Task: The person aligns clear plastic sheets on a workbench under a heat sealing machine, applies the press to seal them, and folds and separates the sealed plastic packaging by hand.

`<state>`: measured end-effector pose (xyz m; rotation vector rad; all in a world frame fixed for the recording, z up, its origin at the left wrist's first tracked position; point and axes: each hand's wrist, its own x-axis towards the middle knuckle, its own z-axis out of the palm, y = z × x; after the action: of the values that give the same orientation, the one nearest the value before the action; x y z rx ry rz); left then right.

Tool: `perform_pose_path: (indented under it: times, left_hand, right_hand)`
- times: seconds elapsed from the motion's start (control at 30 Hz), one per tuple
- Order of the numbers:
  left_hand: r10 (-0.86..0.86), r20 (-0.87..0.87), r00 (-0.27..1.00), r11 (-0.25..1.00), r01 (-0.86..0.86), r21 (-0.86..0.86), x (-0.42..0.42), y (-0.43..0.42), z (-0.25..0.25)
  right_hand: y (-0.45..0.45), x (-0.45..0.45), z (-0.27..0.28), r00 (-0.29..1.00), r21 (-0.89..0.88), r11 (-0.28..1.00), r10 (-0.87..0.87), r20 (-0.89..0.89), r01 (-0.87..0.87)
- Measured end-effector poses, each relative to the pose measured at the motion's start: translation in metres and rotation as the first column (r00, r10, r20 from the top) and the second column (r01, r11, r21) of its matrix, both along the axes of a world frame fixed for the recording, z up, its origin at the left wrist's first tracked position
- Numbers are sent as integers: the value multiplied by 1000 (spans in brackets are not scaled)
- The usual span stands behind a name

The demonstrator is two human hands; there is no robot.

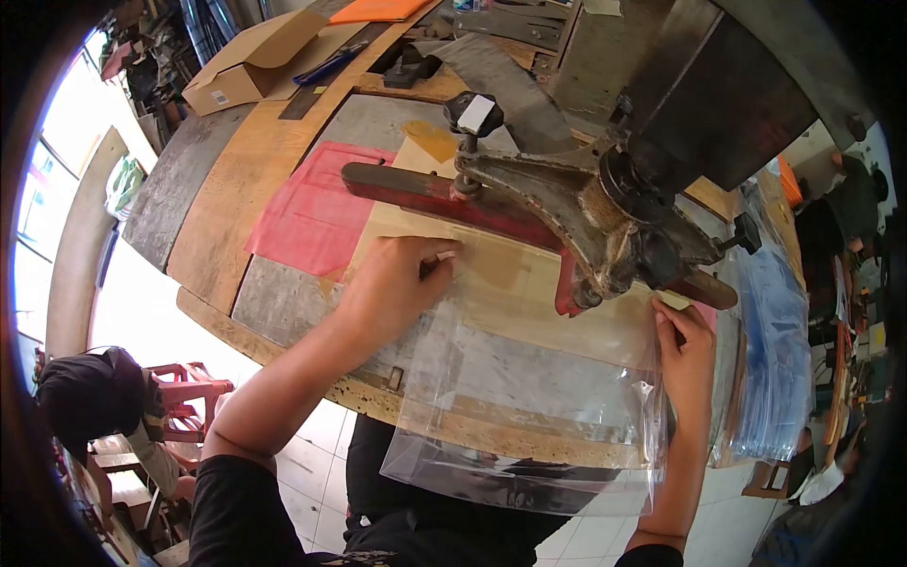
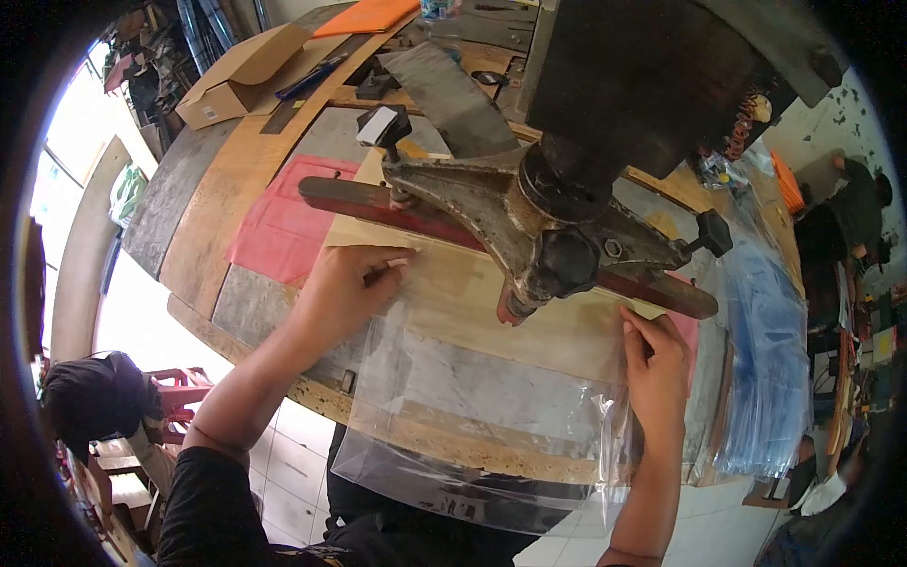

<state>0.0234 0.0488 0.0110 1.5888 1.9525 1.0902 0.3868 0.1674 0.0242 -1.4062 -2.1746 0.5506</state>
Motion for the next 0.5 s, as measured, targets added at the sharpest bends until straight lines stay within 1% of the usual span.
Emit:
perform_pose_path:
  times: [0.1, 0.17, 0.23, 0.33, 0.43, 0.5]
  left_hand:
    - [3, -5, 1000, 1000, -3, 24, 0, 1, -1]
    - [5, 6, 1000, 1000, -5, 10, 1, 1, 1]
    - [6, 17, 1000, 1000, -6, -4, 1, 1, 3]
    - [8, 39, 999, 999, -6, -35, 1, 1, 4]
    - [-1, 49, 999, 1000, 1, 9, 0, 2, 3]
    - [13, 38, 999, 998, -10, -66, 1, 2, 8]
  right_hand:
    - [1, 1, -1, 1000, 5, 1000, 6, 10, -7]
    - [1, 2, -2, 1000, 5, 1000, 7, 9, -7]
    - [1, 2, -4, 1000, 49, 999, 14, -15, -14]
    - [-1, 0, 1, 1000, 5, 1000, 1, -9, -1]
    - [0, 1, 1, 1000, 4, 1000, 1, 10, -1]
    - [1, 3, 1, 1000, 13, 1000, 4, 22, -4]
